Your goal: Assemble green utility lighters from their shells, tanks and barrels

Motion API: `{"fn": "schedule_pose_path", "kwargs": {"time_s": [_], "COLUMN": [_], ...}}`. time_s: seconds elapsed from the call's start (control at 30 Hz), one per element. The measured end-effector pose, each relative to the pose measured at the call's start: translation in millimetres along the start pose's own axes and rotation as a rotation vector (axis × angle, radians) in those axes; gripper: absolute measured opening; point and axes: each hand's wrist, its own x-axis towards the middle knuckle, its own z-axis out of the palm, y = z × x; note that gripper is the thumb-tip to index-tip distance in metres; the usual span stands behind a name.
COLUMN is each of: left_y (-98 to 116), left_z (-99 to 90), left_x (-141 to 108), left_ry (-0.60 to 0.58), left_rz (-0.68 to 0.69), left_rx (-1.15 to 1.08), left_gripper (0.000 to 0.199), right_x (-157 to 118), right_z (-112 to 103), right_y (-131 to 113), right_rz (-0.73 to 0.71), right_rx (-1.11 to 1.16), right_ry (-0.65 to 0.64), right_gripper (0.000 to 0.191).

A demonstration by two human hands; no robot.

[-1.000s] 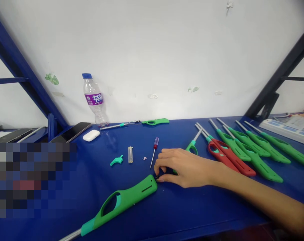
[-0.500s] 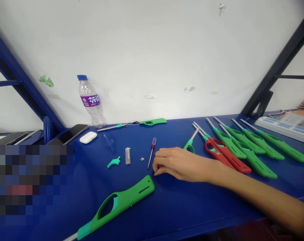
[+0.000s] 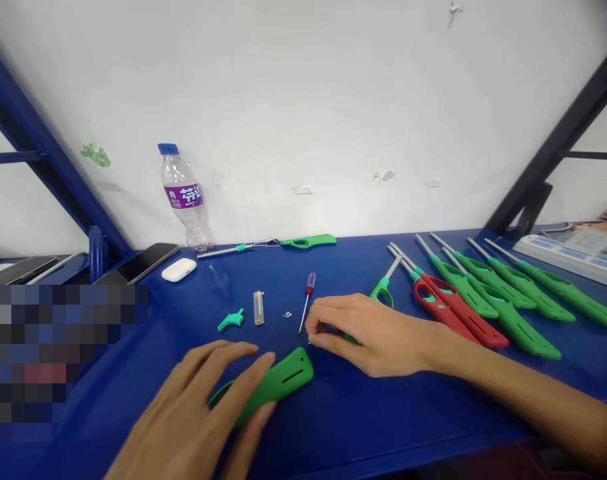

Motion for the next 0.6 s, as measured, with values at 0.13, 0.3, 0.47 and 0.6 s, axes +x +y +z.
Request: {"fn": "schedule_pose_path", "kwargs": {"time_s": [0.13, 0.3, 0.47, 0.6], "left_y": [11.1, 12.4, 14.6, 15.3], "left_z": [19.8, 25.0, 26.6, 28.3], "left_x": [-5.3, -12.4, -14.7, -15.2], "left_ry": [-0.101, -0.127, -0.067, -0.064], "left_rz": [0.009, -0.023, -0.052, -0.068], "left_rx": [0.062, -0.072, -0.177, -0.206], "left_gripper": [0.037, 0.038, 0.042, 0.044], "right_x": [0.0, -0.5, -0.5, -0.7], "right_z": [2.3, 3.9, 4.9, 7.4], "right_y": [-4.0, -6.6, -11.1, -12.7], "right_rz": [0.018, 0.015, -0.015, -0.026], "right_rx": [0.034, 0.033, 0.034, 0.000], "right_ry": [-0.038, -0.064, -0.102, -0.116], "right_gripper": [0.008, 0.009, 0.009, 0.009]}}
